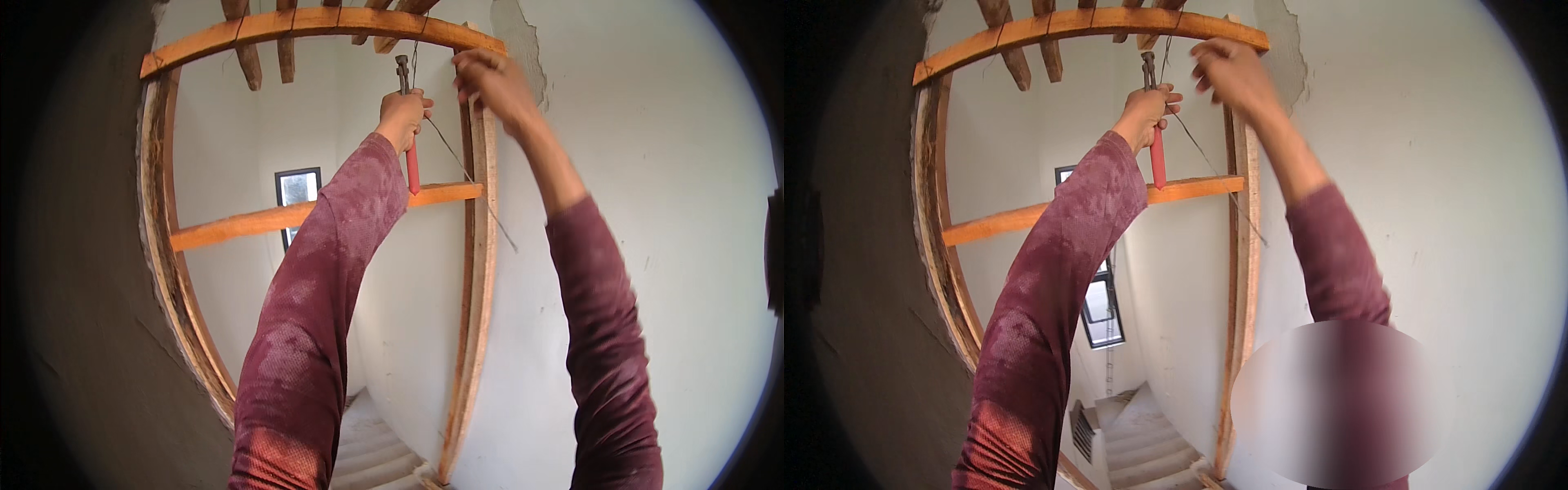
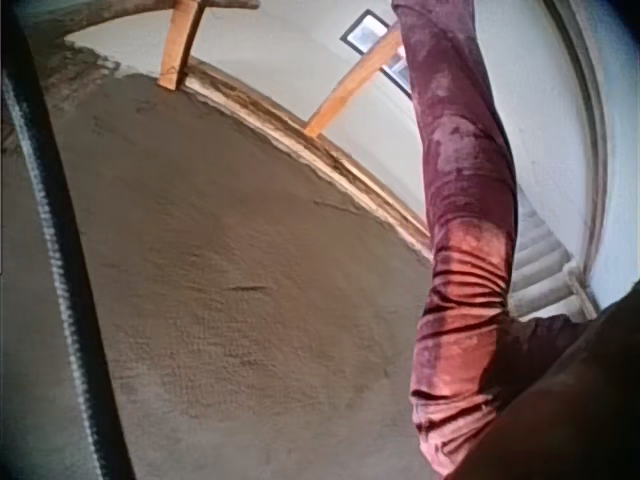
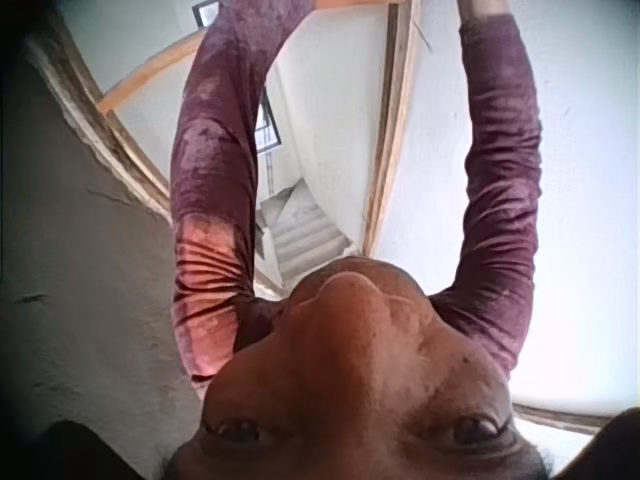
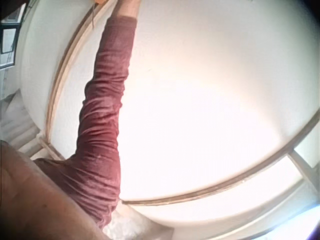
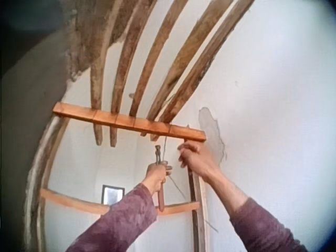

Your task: The person takes a piece of wire and wraps it around two intersecting wooden beams of a temporary support structure, then uses pliers to twist the wire ends together until the joint is secure.

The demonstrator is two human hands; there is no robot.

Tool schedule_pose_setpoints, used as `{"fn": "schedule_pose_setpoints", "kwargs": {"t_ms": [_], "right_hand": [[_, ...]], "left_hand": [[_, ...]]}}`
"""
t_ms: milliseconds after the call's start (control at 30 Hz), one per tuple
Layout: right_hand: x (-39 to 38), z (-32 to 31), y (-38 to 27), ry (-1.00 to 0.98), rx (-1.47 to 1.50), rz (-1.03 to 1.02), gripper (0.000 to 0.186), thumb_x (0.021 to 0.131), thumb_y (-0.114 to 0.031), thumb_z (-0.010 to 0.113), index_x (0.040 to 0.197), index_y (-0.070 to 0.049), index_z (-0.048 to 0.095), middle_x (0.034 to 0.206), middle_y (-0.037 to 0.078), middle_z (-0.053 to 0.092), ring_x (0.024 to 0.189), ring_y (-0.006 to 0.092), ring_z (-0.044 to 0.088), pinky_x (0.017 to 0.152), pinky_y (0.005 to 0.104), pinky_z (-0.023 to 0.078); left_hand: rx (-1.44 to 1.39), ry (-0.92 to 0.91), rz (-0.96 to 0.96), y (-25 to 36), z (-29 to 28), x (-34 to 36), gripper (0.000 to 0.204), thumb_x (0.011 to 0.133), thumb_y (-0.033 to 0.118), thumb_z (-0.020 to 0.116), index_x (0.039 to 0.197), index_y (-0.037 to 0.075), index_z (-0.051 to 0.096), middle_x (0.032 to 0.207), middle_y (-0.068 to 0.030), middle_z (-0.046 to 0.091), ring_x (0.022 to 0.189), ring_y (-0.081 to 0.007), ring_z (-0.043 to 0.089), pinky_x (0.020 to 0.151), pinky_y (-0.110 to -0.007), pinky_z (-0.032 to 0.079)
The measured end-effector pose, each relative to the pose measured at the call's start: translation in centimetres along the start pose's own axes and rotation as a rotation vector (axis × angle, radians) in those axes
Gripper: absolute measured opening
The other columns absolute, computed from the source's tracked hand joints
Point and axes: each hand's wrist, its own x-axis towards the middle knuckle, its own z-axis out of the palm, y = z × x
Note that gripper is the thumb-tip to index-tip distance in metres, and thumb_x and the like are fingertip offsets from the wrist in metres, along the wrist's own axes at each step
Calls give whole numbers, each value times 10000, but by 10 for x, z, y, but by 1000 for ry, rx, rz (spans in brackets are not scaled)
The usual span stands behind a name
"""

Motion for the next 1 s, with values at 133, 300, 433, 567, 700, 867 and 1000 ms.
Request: {"fn": "schedule_pose_setpoints", "kwargs": {"t_ms": [133,300,433,567,700,867,1000], "right_hand": [[-68,32,-9,-152,-511,-201,566,712,-197,647,1196,41,474,926,159,627,842,262,631,717,365,495],[-94,69,22,-149,-507,-88,664,699,-202,668,1234,33,353,928,238,619,860,365,622,765,449,475],[-115,86,14,-9,-540,-81,537,773,-190,630,1197,17,375,856,230,614,810,401,611,696,459,470],[-110,66,-2,-27,-3,113,323,882,-214,537,1113,-3,456,702,100,577,593,242,597,519,351,457],[-108,31,-47,-163,502,272,274,947,-260,470,1116,-47,504,626,23,520,409,132,481,435,252,400],[-61,-50,-35,-83,118,375,284,955,-220,432,1172,-43,482,721,53,611,516,138,587,415,225,367],[-34,-45,-1,-18,-87,461,295,943,-214,450,1183,-49,497,804,108,653,579,175,644,399,253,377]], "left_hand": [[-174,31,53,-6,2,-4,226,916,209,499,957,-8,548,812,-100,603,615,-140,497,466,-281,353],[-298,101,-114,4,8,-37,227,949,225,481,1058,35,541,829,-20,490,668,-111,450,509,-261,394],[-488,18,-67,5,-16,-55,401,928,381,516,1093,17,492,960,-56,494,754,-141,471,566,-286,417],[-482,-153,57,22,-33,-63,728,870,626,429,1236,-2,395,1133,-129,486,915,-218,506,711,-342,434],[-371,17,-133,12,-51,-53,1003,782,793,320,1354,-28,245,1321,-213,412,1157,-335,477,889,-388,408],[-989,-322,-200,-4,33,-48,558,966,488,320,1298,43,369,1085,-124,474,797,-212,488,686,-337,434],[-654,-119,-46,-19,35,-47,329,1000,307,374,1150,63,535,773,-9,440,553,-80,342,482,-220,345]]}}
